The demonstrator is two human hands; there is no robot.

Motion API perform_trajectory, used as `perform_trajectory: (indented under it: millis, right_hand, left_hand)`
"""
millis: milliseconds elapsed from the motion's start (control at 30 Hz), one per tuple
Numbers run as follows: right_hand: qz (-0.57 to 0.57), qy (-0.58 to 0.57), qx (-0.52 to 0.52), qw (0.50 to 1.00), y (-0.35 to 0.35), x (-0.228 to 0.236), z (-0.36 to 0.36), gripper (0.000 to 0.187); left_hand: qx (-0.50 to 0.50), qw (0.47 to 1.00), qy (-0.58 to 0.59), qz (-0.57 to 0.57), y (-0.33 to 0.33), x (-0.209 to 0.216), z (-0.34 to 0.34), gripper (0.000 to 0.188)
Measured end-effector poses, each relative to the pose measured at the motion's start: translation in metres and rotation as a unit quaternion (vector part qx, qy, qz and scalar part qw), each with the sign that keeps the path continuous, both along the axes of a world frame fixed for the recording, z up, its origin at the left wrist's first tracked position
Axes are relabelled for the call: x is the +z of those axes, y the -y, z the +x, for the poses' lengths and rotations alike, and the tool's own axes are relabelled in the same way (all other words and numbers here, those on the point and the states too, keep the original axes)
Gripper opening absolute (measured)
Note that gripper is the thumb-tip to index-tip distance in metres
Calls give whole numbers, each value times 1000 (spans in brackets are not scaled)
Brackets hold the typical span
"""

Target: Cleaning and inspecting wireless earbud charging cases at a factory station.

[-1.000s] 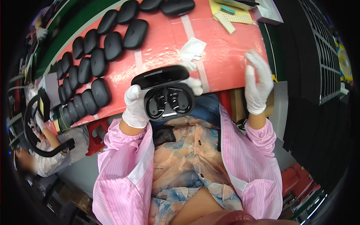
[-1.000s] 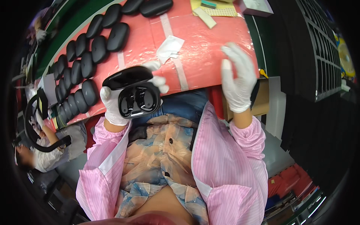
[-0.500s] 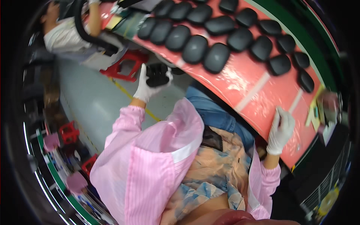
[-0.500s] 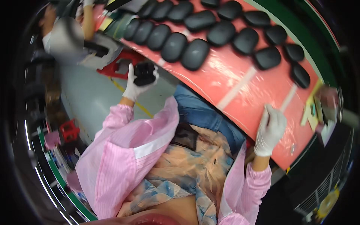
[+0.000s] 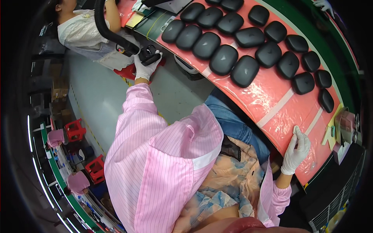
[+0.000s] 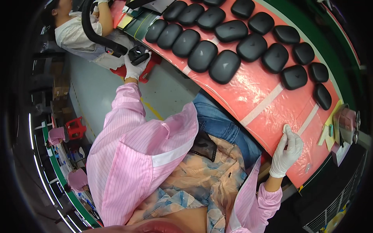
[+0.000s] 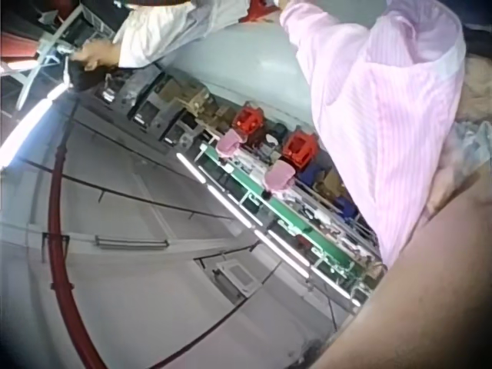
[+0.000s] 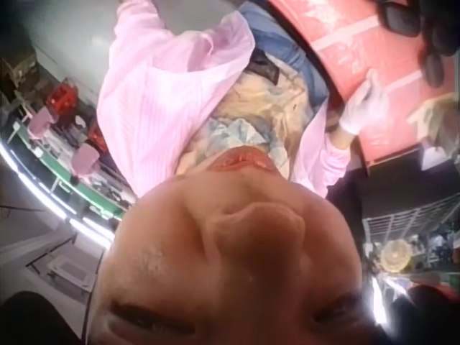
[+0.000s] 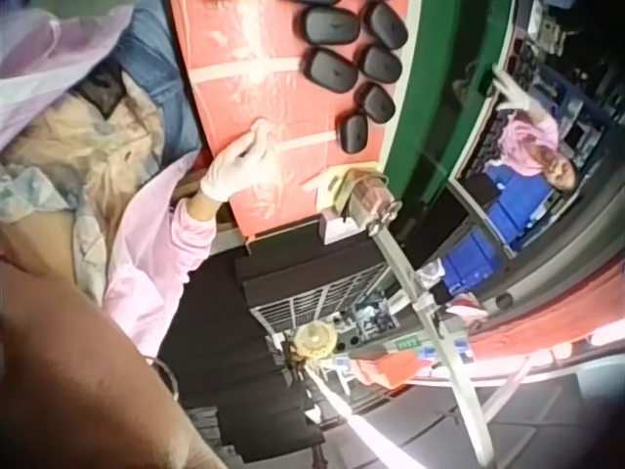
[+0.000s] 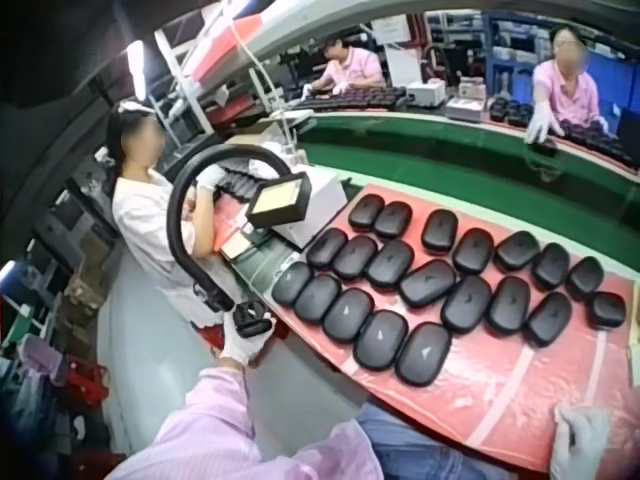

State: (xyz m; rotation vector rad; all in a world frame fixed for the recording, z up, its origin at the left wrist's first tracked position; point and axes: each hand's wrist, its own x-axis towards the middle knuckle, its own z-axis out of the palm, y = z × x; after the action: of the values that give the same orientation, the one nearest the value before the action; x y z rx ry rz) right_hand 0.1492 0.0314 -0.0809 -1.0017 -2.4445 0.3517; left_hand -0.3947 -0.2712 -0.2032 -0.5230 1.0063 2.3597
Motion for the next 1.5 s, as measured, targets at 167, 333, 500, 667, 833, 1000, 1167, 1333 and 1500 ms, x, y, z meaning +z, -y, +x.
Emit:
perform_trajectory:
  millis: [167, 333, 500, 667, 833, 1000, 1167, 1333, 1500]
  right_hand:
    - [6, -64, -34, 997, -27, 32, 13, 19]
    - [150, -150, -115, 971, -135, 88, 58, 16]
    - [226, 46, -121, 965, -220, 116, 80, 24]
    - [162, 129, -106, 973, -244, 102, 78, 26]
    - [61, -154, 8, 986, -153, 120, 51, 21]
    - [85, -105, 232, 963, -47, 119, -21, 39]
    - [41, -76, 164, 983, -40, 105, 5, 40]
    - [0, -156, 208, 966, -20, 91, -18, 29]
    - [161, -75, 151, 972, -23, 87, -16, 30]
  left_hand:
    - [-88, 994, 52, -31, -1, 13, 71, 59]
    - [-645, 739, -170, -97, -35, 145, 164, 100]
    - [-524, 764, -375, -36, -154, 200, 247, 110]
    - [-488, 783, -299, 243, -235, 203, 279, 100]
    - [-505, 768, -350, 181, -273, 207, 329, 103]
    - [-520, 764, -354, 141, -272, 203, 336, 97]
    - [-498, 774, -357, 162, -271, 193, 343, 87]
    - [-483, 765, -382, 187, -265, 187, 348, 80]
    - [-545, 767, -325, 96, -254, 194, 349, 118]
